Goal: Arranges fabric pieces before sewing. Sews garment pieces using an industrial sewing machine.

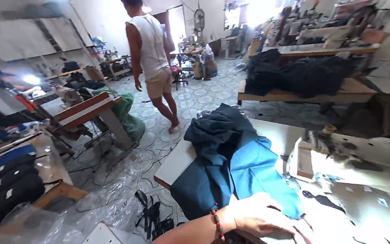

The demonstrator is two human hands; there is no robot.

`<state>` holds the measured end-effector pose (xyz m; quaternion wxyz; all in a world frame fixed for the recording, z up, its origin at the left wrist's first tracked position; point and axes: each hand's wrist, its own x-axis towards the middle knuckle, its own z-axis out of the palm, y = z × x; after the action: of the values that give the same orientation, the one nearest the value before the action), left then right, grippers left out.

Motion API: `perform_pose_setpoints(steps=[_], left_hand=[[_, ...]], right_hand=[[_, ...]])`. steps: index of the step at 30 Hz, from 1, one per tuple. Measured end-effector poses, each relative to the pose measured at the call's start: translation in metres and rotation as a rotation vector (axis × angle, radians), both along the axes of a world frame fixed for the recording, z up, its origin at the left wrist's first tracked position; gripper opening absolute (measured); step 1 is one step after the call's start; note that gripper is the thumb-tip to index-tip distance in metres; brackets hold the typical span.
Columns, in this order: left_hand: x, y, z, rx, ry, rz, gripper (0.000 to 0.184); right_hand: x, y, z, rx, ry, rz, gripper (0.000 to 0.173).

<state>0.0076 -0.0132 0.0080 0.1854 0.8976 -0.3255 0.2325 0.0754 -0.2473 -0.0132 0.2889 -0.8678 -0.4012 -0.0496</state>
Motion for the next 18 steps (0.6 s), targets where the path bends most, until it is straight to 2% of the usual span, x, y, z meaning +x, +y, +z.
perform_pose_setpoints(steps=[1, 4, 8, 14, 18], left_hand=[[0.002, 0.001, 0.0, 0.016, 0.053, 0.001, 0.042], [0.002, 0.002, 0.007, 0.036, 0.193, 0.011, 0.037], [-0.001, 0.0, 0.013, 0.057, 0.297, 0.05, 0.042], [-0.002, -0.001, 0.003, 0.079, 0.266, 0.066, 0.048], [-0.002, -0.001, 0.004, 0.081, 0.277, 0.075, 0.052]], right_hand=[[0.0, 0.002, 0.002, 0.02, -0.016, 0.011, 0.033], [0.003, 0.012, -0.003, 0.173, -0.11, -0.013, 0.034], [-0.007, 0.003, 0.018, 0.18, 0.149, -0.087, 0.046], [-0.011, -0.005, 0.02, 0.374, 0.205, -0.109, 0.045], [-0.015, -0.01, 0.025, 0.583, 0.353, -0.189, 0.053]])
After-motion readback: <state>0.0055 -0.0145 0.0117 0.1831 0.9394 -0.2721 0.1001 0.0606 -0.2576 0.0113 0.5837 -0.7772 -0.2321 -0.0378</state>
